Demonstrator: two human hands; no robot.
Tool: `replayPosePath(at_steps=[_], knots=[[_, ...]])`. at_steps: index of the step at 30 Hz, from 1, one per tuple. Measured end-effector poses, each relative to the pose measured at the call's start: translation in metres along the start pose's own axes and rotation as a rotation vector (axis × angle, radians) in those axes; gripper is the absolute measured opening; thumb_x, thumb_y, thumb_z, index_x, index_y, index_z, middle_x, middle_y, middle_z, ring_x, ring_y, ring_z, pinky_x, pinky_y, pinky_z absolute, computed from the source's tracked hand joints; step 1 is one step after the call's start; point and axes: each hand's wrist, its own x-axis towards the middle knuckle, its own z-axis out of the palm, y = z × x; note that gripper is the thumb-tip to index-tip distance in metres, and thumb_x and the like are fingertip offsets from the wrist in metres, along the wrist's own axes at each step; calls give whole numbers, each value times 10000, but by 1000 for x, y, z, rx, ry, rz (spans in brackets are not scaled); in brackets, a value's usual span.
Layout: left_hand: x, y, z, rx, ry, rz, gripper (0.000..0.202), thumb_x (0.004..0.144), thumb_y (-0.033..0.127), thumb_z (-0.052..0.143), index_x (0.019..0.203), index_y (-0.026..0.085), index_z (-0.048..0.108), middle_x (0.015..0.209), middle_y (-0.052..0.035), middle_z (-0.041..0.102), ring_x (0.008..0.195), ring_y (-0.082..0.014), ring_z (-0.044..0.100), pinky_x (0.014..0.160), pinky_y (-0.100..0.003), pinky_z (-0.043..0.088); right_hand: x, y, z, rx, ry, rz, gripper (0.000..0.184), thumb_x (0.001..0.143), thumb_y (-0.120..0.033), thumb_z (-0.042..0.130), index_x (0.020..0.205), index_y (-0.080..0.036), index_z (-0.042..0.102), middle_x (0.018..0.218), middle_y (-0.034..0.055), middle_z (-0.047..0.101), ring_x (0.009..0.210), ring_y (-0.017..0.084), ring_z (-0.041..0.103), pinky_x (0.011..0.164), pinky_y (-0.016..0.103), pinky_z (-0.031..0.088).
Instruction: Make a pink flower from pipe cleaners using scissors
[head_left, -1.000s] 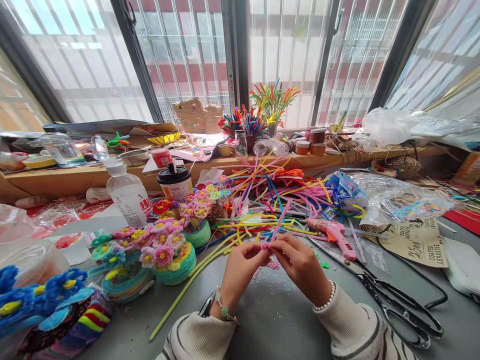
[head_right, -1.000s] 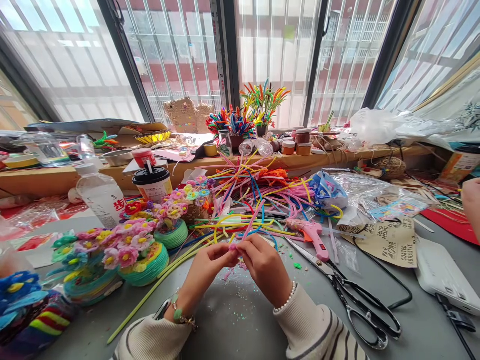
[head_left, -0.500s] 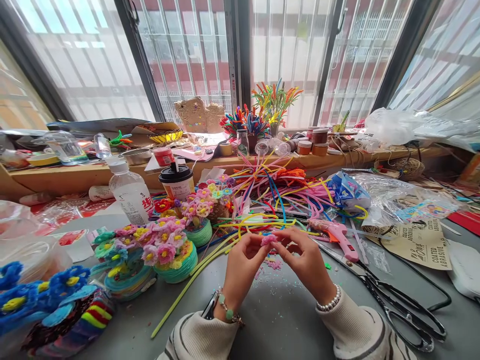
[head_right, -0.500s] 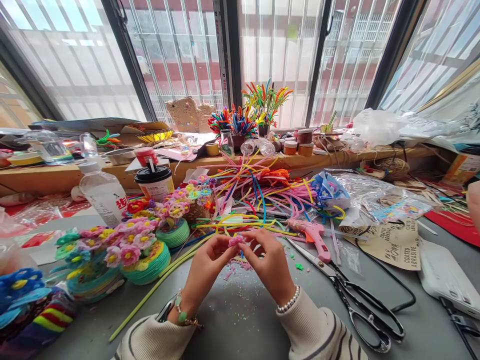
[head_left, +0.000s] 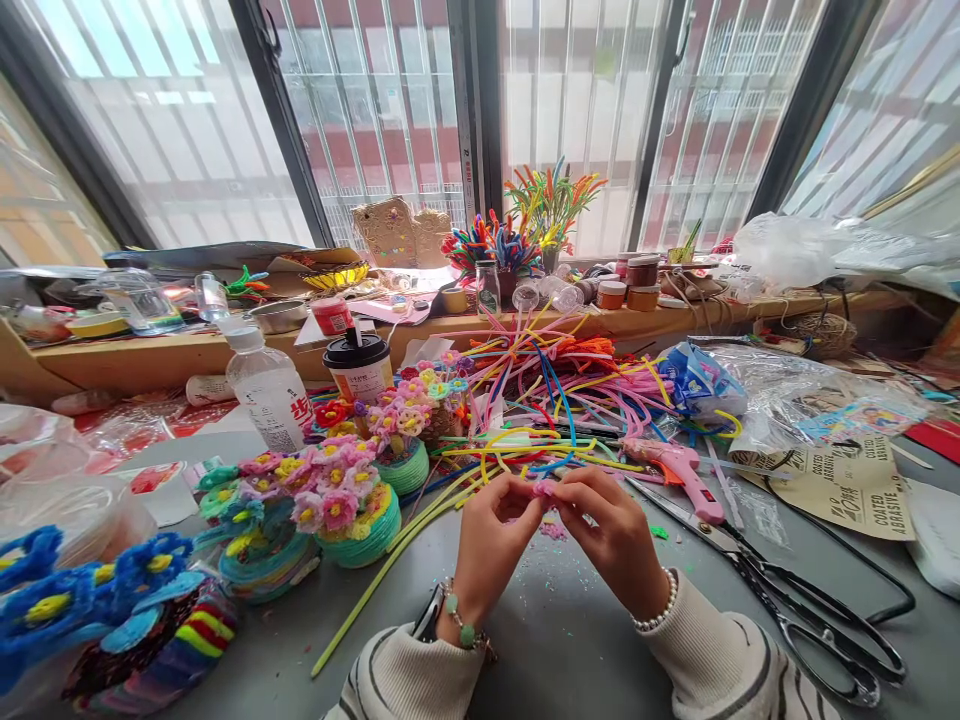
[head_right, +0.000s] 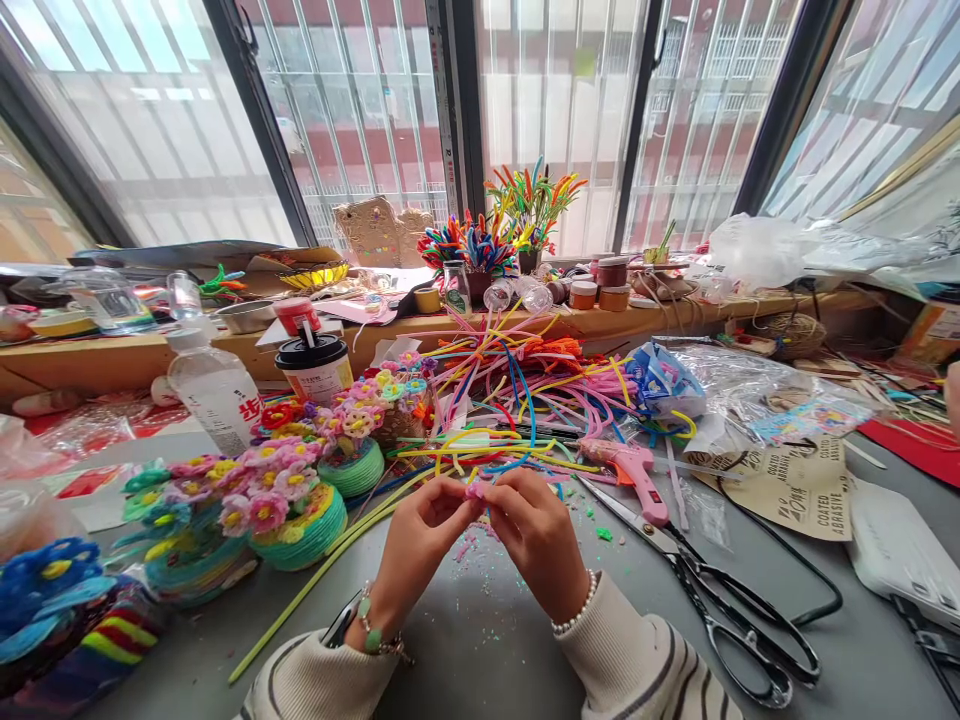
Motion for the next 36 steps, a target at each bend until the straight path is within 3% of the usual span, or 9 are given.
replayPosePath(at_steps=[3, 6, 11, 14, 20, 25, 36], knots=[[0, 3, 1, -101, -23, 11, 137, 675, 266, 584, 719, 145, 538, 697, -11, 577, 670, -124, 551, 628, -228, 456, -1, -2, 0, 9, 72, -23, 181, 769, -113, 500, 891, -222, 578, 789, 39, 575, 754, 163, 543, 670, 307, 470], [0, 5, 3, -212, -98, 33, 143, 690, 227, 576, 805, 161, 523, 789, -15, 576, 754, -126, 551, 678, -228, 455, 3, -7, -3, 96, 124, 53, 150, 760, -115, 519, 847, -212, 592, 787, 35, 573, 748, 155, 546, 653, 292, 475], [1, 5, 2, -280, -126, 63, 146, 726, 206, 535, 867, 167, 533, 865, -34, 597, 824, -142, 560, 734, -251, 458, 7, -11, -6, 140, 98, 146, 125, 752, -155, 533, 840, -197, 611, 813, 45, 569, 742, 157, 540, 552, 257, 476], [0, 3, 0, -173, -32, 138, 142, 728, 198, 528, 863, 166, 557, 872, -41, 604, 815, -147, 569, 730, -255, 465, 6, -11, -6, 57, 102, 97, 192, 742, -149, 544, 926, -194, 578, 853, 53, 570, 724, 155, 535, 549, 265, 473], [-2, -1, -1, 239, 118, 371, 141, 730, 151, 505, 835, 180, 594, 828, -38, 583, 781, -144, 557, 694, -260, 465, 3, -7, -8, -152, 59, -143, 255, 744, -101, 545, 979, -200, 555, 827, 45, 593, 780, 162, 534, 712, 312, 459], [-2, 0, -1, 431, 185, 524, 189, 729, 116, 501, 867, 191, 605, 784, -26, 575, 754, -132, 540, 686, -254, 446, 3, -7, -9, -227, 66, -199, 241, 741, -91, 550, 967, -178, 555, 801, 47, 605, 770, 159, 535, 710, 292, 459], [-5, 1, 4, 479, 182, 523, 165, 711, 110, 514, 840, 165, 601, 761, -34, 571, 721, -131, 547, 651, -240, 460, -2, -7, 0, -268, 119, -147, 77, 741, -112, 542, 782, -155, 590, 672, 44, 592, 669, 155, 524, 641, 285, 450]])
